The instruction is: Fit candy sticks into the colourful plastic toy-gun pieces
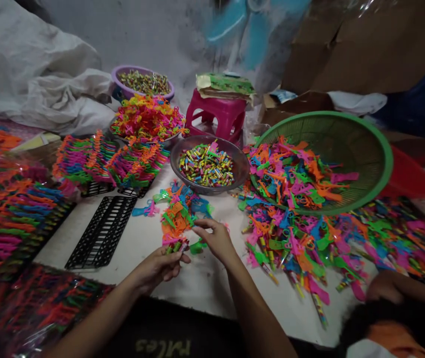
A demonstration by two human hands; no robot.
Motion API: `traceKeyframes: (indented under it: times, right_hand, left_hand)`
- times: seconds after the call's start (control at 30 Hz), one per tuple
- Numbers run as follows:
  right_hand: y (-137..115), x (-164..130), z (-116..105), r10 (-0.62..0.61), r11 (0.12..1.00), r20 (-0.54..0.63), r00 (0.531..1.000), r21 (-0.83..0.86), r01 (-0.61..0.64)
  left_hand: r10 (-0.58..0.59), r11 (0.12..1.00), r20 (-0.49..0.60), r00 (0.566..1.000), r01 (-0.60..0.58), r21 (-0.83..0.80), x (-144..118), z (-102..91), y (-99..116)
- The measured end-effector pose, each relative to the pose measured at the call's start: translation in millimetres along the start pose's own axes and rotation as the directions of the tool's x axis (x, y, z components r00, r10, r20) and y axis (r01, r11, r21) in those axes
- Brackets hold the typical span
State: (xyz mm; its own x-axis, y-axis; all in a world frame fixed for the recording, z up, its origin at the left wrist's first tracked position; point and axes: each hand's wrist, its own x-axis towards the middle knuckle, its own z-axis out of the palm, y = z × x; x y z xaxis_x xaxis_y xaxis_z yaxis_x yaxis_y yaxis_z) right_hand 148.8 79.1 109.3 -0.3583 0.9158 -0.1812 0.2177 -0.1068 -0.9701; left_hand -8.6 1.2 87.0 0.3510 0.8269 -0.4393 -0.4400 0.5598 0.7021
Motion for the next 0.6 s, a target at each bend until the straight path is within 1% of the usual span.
traceKeyframes:
  times: [0.03, 0.07, 0.17, 0.2, 0.23, 0.27, 0.3, 0.37, 0.4, 0.43, 0.5, 0.57, 0.6]
  right_hand:
    - [5.1, -4.5, -0.1, -0.015, 1.000, -0.057, 0.998, -0.006, 0.015]
    - [10.1, -9.5, 1.1, -0.020, 1.000, -0.054, 0.998, -0.006, 0.019]
    - [24.4, -23.3, 5.1, -0.053, 0.996, 0.099, 0.994, -0.063, 0.059]
    - [28.8, -25.8, 2.9, -0.074, 0.990, 0.104, 0.992, -0.109, 0.085]
    - [33.2, -26.9, -2.3, -0.093, 0.981, 0.063, 0.994, -0.167, 0.103]
    - [37.5, -26.5, -10.4, -0.107, 0.968, -0.025, 0.994, -0.233, 0.098]
    - [41.7, -24.9, -20.6, -0.112, 0.950, -0.142, 0.984, -0.307, 0.064]
    - [49.6, -20.1, -42.6, -0.113, 0.885, -0.364, 0.925, -0.460, -0.073]
    - [53.0, -17.8, -51.3, -0.109, 0.839, -0.426, 0.898, -0.524, -0.147]
    - [56.0, -16.0, -57.2, -0.101, 0.789, -0.449, 0.888, -0.580, -0.203]
    - [61.4, -14.3, -59.4, -0.086, 0.703, -0.418, 0.905, -0.669, -0.242]
    - [67.0, -14.6, -53.2, -0.064, 0.655, -0.385, 0.921, -0.712, -0.252]
    - [70.1, -15.0, -49.6, -0.045, 0.652, -0.390, 0.920, -0.709, -0.268]
  left_hand:
    - [-0.014, 1.000, -0.006, 1.000, 0.014, -0.025, -1.3, 0.7, -2.1]
    - [-0.025, 0.999, -0.007, 1.000, 0.024, -0.040, -2.1, 1.7, -3.8]
    - [-0.036, 0.999, -0.003, 0.999, 0.036, -0.026, -1.3, 3.7, -9.1]
    - [-0.032, 0.999, -0.015, 0.999, 0.031, -0.011, -0.3, 3.4, -11.3]
    - [-0.023, 1.000, -0.039, 0.999, 0.023, 0.000, 0.7, 2.4, -13.7]
    - [-0.013, 1.000, -0.068, 0.998, 0.013, 0.002, 1.7, 0.9, -16.2]
    - [-0.004, 1.000, -0.096, 0.995, 0.004, -0.003, 2.5, -0.9, -18.5]
    - [0.009, 1.000, -0.135, 0.991, -0.012, -0.022, 3.5, -4.4, -22.3]
    - [0.018, 0.999, -0.146, 0.989, -0.022, -0.025, 3.8, -5.5, -23.7]
    - [0.029, 0.999, -0.157, 0.987, -0.032, -0.017, 4.0, -6.0, -24.8]
    - [0.062, 0.998, -0.181, 0.982, -0.058, 0.026, 4.3, -5.2, -26.5]
    - [0.094, 0.994, -0.201, 0.975, -0.081, 0.071, 4.8, -3.5, -27.6]
    - [0.106, 0.992, -0.205, 0.973, -0.090, 0.084, 5.0, -3.0, -28.1]
